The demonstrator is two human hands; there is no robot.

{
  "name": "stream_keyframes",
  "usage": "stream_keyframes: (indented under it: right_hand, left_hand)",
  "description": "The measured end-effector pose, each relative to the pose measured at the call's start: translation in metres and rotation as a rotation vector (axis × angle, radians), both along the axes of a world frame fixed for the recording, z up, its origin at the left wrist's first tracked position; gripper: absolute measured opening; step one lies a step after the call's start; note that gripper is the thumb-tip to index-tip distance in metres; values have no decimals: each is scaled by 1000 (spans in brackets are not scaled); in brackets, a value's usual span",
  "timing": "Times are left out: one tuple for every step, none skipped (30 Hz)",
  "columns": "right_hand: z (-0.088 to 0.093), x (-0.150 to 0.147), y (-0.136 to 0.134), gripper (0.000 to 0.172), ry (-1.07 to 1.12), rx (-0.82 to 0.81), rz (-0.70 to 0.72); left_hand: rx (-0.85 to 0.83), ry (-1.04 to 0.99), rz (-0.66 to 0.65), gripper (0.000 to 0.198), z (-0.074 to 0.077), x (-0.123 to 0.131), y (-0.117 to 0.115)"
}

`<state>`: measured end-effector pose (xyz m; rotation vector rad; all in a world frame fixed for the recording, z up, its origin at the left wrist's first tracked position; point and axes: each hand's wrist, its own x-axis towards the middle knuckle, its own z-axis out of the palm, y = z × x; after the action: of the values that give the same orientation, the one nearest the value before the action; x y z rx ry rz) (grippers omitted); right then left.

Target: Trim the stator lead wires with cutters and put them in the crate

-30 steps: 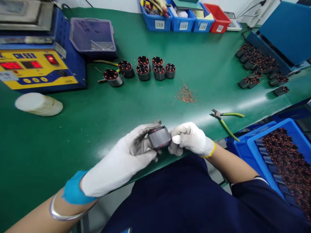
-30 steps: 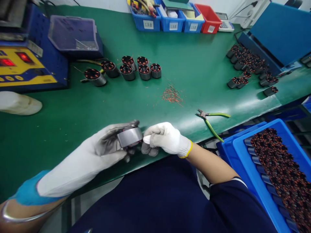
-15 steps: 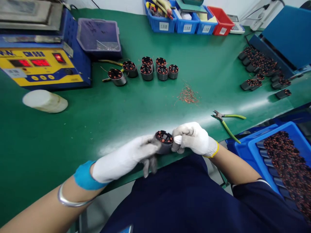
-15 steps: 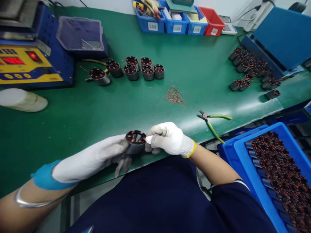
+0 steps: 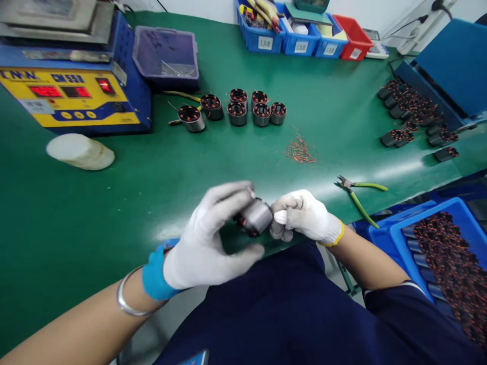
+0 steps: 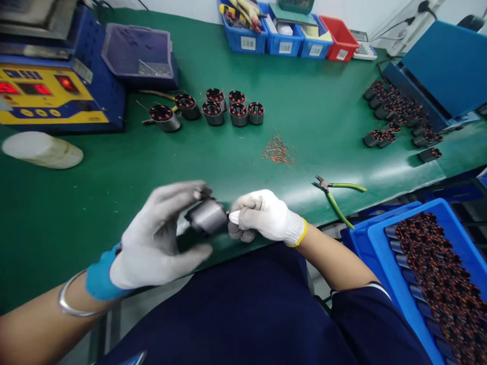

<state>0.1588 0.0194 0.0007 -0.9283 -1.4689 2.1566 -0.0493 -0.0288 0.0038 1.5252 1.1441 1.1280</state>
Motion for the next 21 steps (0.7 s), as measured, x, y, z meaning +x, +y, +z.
stream_keyframes:
  right_hand:
    - [2, 0, 0, 24, -9, 27, 7]
    - [3, 1, 1, 23, -38, 69, 18]
    - [4, 1, 1, 22, -73, 107, 26]
    - [4, 0, 1, 21, -102, 124, 31]
    - [2, 0, 1, 20, -110, 111, 29]
    - [-1, -1, 1, 20, -91, 69, 20]
    - [-5, -2, 0, 20, -48, 7, 5]
    - [-10, -3, 0, 21, 5, -59, -15]
    - [-14, -4, 0, 22, 50, -113, -30]
    - [-17, -4, 0, 23, 77, -144, -33]
    - [-18, -4, 1, 24, 86, -152, -28]
    - [-18, -2, 1, 26, 75, -138, -13]
    - [-16, 0, 2, 29, 46, -105, 12]
    - [-13, 3, 3, 33, 9, -53, 46]
    - [-8, 6, 4, 37, -33, 24, 84]
    - [-3, 10, 4, 42, -79, 144, 107]
    - [2, 12, 5, 49, -136, 310, 106]
    - [6, 14, 6, 56, -205, 517, 83]
    - [10, 15, 6, 60, -279, 740, 54]
    - [13, 15, 7, 58, -350, 956, 39]
    - [14, 13, 6, 49, -415, 1145, 47]
  left_hand:
    - [22, -3, -50, 60, 0, -1, 0]
    - [-34, 12, -145, 57, 0, -1, 1]
    - [-116, 60, -242, 52, 0, -2, 3]
    - [-172, 146, -308, 47, 0, -3, 5]
    - [-149, 247, -322, 43, -1, -3, 7]
    - [-47, 344, -288, 40, -2, -3, 8]
    - [107, 418, -230, 39, -4, -3, 8]
    - [270, 464, -180, 40, -6, -3, 8]
    - [411, 487, -151, 41, -9, -2, 8]
    - [505, 495, -135, 42, -11, -2, 7]
    - [543, 502, -126, 44, -13, -1, 6]
    - [535, 512, -111, 45, -14, 0, 5]
    - [504, 521, -91, 44, -15, 1, 4]
    - [461, 532, -71, 42, -14, 1, 3]
    - [415, 544, -56, 40, -13, 2, 3]
    - [372, 555, -49, 38, -11, 2, 3]
    - [339, 561, -45, 37, -10, 2, 3]
    - [314, 562, -44, 37, -8, 2, 3]
    - [293, 559, -49, 36, -7, 2, 3]
    - [278, 555, -60, 36, -5, 2, 3]
    - [266, 551, -72, 35, -4, 3, 4]
